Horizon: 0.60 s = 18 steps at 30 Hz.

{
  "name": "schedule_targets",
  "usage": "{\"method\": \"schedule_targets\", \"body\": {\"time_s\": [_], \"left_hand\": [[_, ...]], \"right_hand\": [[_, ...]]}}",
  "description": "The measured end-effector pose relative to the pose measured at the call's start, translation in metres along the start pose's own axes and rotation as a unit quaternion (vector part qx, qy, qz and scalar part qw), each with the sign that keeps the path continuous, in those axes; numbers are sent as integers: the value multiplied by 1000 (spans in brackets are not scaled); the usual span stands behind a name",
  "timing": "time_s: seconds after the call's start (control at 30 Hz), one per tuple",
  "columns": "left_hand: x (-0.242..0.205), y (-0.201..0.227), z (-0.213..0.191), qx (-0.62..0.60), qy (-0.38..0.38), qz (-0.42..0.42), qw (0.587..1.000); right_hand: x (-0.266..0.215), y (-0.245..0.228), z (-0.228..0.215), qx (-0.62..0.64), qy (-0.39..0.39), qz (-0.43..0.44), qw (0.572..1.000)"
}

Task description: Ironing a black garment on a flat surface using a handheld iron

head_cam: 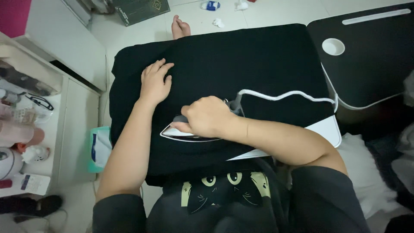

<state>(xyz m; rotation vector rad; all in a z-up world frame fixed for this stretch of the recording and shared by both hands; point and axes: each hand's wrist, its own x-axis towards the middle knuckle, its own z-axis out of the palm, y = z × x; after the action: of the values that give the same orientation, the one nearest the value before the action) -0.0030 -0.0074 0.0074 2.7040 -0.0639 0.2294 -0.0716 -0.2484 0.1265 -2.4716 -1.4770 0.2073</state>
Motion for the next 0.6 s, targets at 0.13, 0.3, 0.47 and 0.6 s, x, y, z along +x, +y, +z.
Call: {"method": "schedule_targets", "body": {"time_s": [0.13,0.3,0.47,0.6], "left_hand": [[-2,6,-6,-2,-13,-9,1000],[1,-2,0,1,-10,-6,1000],[5,-10,7,19,8,10,1000],[2,-5,2,1,-8,-6,1000]], "right_hand": [[-5,7,13,27,-60,-52,997],[-2,-3,3,-22,-24,-2,999],[1,-2,-2,-19,-15,13,1000],[-1,7,0,19,-74,-26,997]]}}
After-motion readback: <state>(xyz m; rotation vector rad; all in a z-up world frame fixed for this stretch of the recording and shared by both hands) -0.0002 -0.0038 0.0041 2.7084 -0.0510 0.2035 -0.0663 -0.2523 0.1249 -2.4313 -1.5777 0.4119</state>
